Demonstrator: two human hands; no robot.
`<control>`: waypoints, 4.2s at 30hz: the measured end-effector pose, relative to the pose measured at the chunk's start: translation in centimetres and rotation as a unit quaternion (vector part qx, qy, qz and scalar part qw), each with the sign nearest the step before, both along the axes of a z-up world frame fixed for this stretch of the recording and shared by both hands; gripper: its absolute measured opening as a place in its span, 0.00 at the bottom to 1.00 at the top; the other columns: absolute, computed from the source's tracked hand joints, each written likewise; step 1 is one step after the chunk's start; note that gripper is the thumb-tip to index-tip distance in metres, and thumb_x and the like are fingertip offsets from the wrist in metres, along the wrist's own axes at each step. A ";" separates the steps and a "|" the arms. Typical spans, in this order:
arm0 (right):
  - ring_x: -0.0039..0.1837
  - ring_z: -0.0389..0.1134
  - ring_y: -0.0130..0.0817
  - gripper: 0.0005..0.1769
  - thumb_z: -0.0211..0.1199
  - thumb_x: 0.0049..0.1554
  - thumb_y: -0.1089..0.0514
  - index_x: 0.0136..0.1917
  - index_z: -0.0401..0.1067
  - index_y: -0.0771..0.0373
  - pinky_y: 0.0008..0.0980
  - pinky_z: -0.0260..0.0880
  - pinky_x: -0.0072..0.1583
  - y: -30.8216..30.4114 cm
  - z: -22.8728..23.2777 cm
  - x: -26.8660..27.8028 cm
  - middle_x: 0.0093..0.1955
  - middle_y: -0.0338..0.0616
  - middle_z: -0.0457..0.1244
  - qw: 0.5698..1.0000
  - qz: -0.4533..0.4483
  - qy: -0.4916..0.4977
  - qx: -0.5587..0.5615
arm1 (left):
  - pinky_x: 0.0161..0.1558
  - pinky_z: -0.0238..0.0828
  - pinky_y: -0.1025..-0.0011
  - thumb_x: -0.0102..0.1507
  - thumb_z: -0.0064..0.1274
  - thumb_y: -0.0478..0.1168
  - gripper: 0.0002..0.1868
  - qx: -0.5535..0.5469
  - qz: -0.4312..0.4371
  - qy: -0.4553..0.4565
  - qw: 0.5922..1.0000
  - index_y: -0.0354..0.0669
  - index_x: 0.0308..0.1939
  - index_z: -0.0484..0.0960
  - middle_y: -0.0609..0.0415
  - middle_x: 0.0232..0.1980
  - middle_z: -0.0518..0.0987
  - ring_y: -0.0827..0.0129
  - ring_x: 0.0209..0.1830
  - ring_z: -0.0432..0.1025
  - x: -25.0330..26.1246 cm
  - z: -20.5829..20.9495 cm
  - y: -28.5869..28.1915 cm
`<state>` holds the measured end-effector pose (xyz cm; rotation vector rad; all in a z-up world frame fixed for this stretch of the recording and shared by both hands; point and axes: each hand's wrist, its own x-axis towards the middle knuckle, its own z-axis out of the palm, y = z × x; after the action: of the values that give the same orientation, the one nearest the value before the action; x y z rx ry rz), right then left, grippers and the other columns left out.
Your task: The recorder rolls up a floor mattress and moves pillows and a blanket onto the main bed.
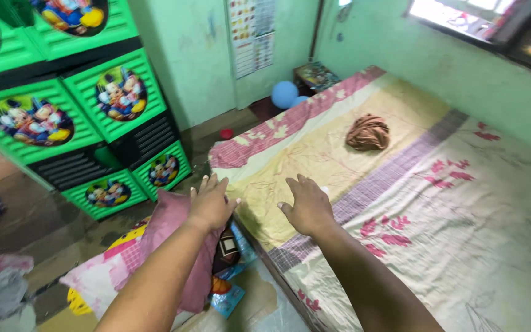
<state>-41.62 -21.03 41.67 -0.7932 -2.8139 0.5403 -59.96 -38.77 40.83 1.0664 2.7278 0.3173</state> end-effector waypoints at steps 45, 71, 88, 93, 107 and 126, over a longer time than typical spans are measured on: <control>0.84 0.43 0.43 0.42 0.63 0.58 0.41 0.80 0.52 0.52 0.46 0.46 0.78 8.8 0.5 64.7 0.84 0.44 0.45 0.889 -0.452 -0.047 -0.060 | 0.77 0.34 0.42 0.65 0.48 0.65 0.44 -0.054 -0.449 0.048 0.891 0.51 0.79 0.53 0.44 0.83 0.45 0.52 0.85 0.36 58.6 1.2 27.9; 0.80 0.50 0.49 0.41 0.64 0.57 0.41 0.77 0.57 0.56 0.46 0.53 0.76 1.3 -11.8 97.0 0.81 0.51 0.50 0.738 -0.663 -0.015 -0.126 | 0.77 0.41 0.49 0.66 0.50 0.60 0.43 -0.128 -0.683 -0.030 0.718 0.48 0.79 0.52 0.44 0.83 0.46 0.51 0.83 0.41 92.7 -9.4 29.5; 0.79 0.52 0.52 0.42 0.66 0.55 0.42 0.76 0.59 0.61 0.48 0.54 0.76 -6.9 -36.5 106.6 0.79 0.56 0.53 0.642 -0.734 0.022 -0.219 | 0.72 0.58 0.56 0.65 0.53 0.52 0.41 -0.283 -0.720 -0.122 0.622 0.45 0.78 0.53 0.42 0.80 0.56 0.49 0.76 0.59 104.5 -29.9 25.3; 0.79 0.53 0.53 0.44 0.69 0.54 0.41 0.77 0.59 0.59 0.48 0.55 0.76 -7.2 -42.2 105.5 0.79 0.57 0.52 0.609 -0.740 0.002 -0.285 | 0.72 0.60 0.56 0.66 0.50 0.51 0.40 -0.373 -0.705 -0.106 0.594 0.47 0.79 0.53 0.45 0.80 0.58 0.51 0.77 0.60 106.2 -34.7 24.0; 0.72 0.59 0.52 0.41 0.70 0.54 0.44 0.74 0.58 0.57 0.64 0.55 0.66 -8.2 -46.0 106.8 0.72 0.52 0.58 0.543 -0.782 -0.195 -0.236 | 0.76 0.47 0.56 0.61 0.49 0.29 0.48 -0.340 -0.791 0.046 0.506 0.56 0.82 0.44 0.50 0.85 0.37 0.54 0.83 0.42 106.4 -45.9 21.1; 0.58 0.72 0.50 0.31 0.73 0.49 0.51 0.63 0.72 0.65 0.42 0.72 0.60 -1.7 -30.8 103.8 0.57 0.58 0.70 0.529 -0.787 0.192 -0.253 | 0.70 0.62 0.60 0.47 0.75 0.53 0.74 -0.328 -0.673 -0.244 0.617 0.45 0.81 0.34 0.44 0.80 0.51 0.50 0.75 0.59 104.5 -25.3 20.9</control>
<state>62.15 -22.76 10.90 -2.3059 -0.6041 0.8467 44.59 -17.86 15.51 1.9176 0.8241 -0.5233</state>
